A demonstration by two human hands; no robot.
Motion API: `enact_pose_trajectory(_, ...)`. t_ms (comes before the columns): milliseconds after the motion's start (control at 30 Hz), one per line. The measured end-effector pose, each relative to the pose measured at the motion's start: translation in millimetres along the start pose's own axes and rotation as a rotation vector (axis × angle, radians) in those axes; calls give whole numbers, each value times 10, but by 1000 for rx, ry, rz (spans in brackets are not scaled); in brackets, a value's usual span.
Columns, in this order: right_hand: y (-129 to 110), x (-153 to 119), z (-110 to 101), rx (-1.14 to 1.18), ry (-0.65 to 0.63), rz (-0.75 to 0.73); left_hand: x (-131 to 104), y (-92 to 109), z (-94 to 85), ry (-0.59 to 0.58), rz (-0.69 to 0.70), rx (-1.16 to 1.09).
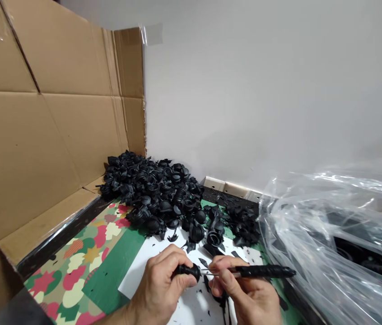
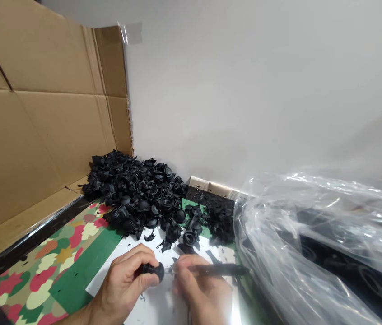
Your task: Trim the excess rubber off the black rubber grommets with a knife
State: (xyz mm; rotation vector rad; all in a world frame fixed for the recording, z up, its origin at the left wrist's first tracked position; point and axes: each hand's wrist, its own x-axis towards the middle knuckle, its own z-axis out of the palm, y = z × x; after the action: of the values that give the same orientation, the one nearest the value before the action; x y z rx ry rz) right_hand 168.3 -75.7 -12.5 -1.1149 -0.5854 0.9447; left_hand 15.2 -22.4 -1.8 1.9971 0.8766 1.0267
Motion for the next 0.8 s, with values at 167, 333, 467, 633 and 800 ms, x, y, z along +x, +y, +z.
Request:
enact_pose_trajectory(167,2,-52,58,-2,-56,-102,-10,34,3,-10,-27,9)
enact_pose_trajectory(333,33,-50,51,-30,-107,-164,-7,45,-3,-26,-46,7)
enact_pose_trajectory(467,83,-60,57,-50,-128,-224,3,49,-3,-25,-67,4)
enact_pose_trajectory(633,114,-65,64,-211,-152,-508,-24,54,31,-39,-74,-57)
enact_pose_trajectory(800,110,130,-180,-524,12,-727,-37,71,46,-63,-99,-127)
